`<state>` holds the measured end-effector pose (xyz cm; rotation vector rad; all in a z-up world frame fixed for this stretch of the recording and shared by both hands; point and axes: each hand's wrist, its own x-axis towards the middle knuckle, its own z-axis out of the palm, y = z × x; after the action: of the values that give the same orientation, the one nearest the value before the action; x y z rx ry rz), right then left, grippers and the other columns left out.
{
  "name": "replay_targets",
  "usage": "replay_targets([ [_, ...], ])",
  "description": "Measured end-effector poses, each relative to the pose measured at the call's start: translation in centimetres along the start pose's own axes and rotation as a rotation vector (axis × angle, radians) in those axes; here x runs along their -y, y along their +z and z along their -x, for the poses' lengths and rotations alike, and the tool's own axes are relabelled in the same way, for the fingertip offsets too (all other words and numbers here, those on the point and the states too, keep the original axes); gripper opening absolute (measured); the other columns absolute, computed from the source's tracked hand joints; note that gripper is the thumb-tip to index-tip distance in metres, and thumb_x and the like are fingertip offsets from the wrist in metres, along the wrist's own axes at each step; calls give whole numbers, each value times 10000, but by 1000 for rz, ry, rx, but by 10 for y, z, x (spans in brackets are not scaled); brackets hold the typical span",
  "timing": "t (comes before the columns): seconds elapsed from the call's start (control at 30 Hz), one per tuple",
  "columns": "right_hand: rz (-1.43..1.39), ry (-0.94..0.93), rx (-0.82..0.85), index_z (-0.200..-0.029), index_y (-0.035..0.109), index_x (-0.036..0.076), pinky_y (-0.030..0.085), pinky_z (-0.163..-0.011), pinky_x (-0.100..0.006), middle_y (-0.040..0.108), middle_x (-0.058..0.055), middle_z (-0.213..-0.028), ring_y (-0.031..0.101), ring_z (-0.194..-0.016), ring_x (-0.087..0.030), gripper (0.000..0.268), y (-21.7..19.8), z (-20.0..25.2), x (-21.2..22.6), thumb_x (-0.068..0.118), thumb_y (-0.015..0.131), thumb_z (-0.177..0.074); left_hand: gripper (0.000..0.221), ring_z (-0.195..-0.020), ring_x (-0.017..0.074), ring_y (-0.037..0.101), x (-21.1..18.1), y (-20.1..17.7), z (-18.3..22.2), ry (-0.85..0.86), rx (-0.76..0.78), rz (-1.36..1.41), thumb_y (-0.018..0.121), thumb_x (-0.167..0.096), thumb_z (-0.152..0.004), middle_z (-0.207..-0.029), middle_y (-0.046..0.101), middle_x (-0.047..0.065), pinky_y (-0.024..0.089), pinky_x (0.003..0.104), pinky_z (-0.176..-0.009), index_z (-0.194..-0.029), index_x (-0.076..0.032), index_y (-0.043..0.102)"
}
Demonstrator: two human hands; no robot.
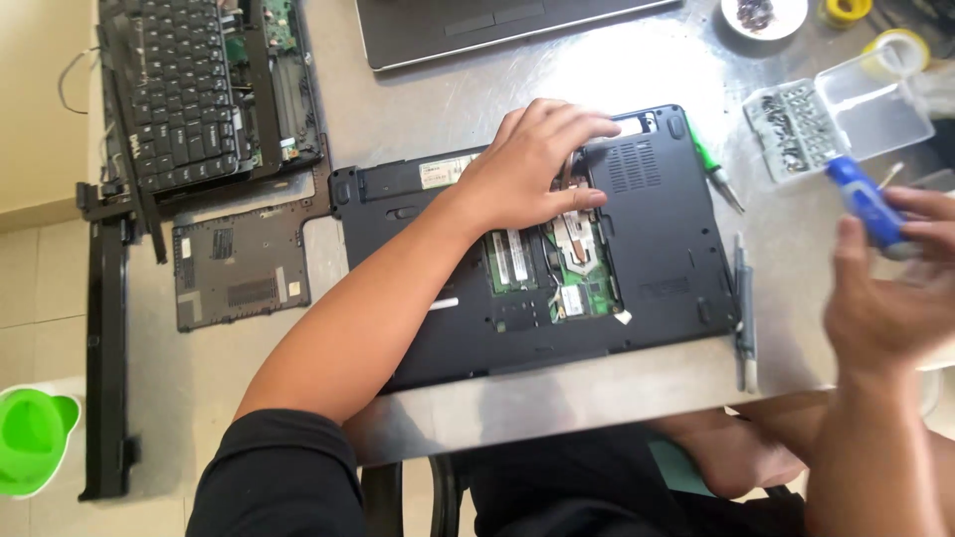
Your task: Installing a heatsink and reassembling the casing of a laptop using a screwdriver
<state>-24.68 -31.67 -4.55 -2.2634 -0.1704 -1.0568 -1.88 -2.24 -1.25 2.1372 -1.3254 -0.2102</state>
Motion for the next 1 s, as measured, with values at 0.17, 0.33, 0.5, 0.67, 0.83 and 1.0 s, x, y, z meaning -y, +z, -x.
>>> replay_targets([
  [0.17,131,132,-110,-1161,475,-100,456,-814,-397,686,-333,-1239,649,-1025,-377,364,8,9,25,-211,797,-1031,666,-1344,299,465,-3,7,1,6,23,-229,697,-585,-968,-1543,478,9,322,549,-1092,-1478,-211,485],
  [0.33,265,233,20,-1138,622,-62,482,-789,-401,626,-218,-1164,627,-979,-325,226,6,36,-4,-68,836,-1065,324,-1214,239,575,3,22,7,178,-252,-487,655,-333,-1021,-1325,633,2,390,470,-994,-1300,-171,632],
  [0.5,308,222,41,-1129,667,-23,526,-774,-374,688,-158,-1066,661,-890,-258,212,5,39,-25,23,862,-1057,494,-1344,249,493,-28,13,35,22,-140,-612,674,-420,-1009,-1475,540,37,343,561,-1108,-1431,-191,559],
  [0.67,325,277,86,-1121,666,1,492,-804,-400,685,-131,-1025,643,-850,-252,237,8,50,-47,73,890,-1142,688,-1545,320,148,-73,-3,108,-183,180,-431,616,-574,-983,-1684,213,35,82,687,-1204,-1539,-209,438],
  [0.83,317,257,94,-1142,701,10,467,-897,-432,643,-147,-1116,629,-1007,-300,163,11,50,-46,84,846,-1155,668,-1574,283,145,-73,13,133,-229,97,-475,391,-638,-1044,-1698,197,-9,90,651,-1236,-1607,-283,334],
  [1.0,298,174,132,-1139,697,-25,467,-858,-443,641,-199,-1229,640,-1145,-365,142,5,41,-18,23,830,-1155,625,-1564,279,171,-75,16,131,-234,81,-470,407,-606,-1050,-1685,233,-2,110,669,-1224,-1585,-283,388],
])
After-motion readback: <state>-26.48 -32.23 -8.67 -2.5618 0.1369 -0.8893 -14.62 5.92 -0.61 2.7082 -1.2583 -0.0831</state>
